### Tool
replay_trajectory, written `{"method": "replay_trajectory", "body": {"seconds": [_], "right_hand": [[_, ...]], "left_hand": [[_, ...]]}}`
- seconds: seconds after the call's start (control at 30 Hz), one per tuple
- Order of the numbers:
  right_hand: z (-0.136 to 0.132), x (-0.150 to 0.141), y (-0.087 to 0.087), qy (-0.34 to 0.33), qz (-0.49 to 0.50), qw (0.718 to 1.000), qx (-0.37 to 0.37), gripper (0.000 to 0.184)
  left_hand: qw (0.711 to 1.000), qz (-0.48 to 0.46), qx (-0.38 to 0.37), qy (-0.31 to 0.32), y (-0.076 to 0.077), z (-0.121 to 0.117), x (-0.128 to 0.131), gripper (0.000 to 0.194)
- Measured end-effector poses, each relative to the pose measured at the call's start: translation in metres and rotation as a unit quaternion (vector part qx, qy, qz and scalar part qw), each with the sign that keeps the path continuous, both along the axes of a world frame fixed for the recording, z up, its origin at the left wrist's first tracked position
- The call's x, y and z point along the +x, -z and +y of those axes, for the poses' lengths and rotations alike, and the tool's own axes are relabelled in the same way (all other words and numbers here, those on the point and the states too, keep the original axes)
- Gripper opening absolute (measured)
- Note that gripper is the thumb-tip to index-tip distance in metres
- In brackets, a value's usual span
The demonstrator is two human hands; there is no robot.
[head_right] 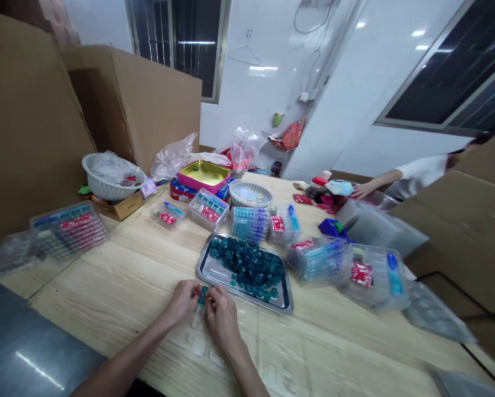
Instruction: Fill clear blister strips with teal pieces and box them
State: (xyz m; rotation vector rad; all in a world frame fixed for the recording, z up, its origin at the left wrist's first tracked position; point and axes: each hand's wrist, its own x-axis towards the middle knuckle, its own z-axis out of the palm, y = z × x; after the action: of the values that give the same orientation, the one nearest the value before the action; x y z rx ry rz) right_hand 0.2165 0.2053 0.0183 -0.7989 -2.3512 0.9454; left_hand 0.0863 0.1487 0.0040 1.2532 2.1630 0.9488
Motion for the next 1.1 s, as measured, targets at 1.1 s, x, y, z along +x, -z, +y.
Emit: {"method": "replay_trajectory", "body": {"seconds": [1.1], "right_hand": [[0.086,0.028,0.003,0.187,-0.073,0.965,0.168,0.019]], "left_hand": [[0.997,0.059,0.043,0.014,0.021,-0.006,0.007,0.015]]}}
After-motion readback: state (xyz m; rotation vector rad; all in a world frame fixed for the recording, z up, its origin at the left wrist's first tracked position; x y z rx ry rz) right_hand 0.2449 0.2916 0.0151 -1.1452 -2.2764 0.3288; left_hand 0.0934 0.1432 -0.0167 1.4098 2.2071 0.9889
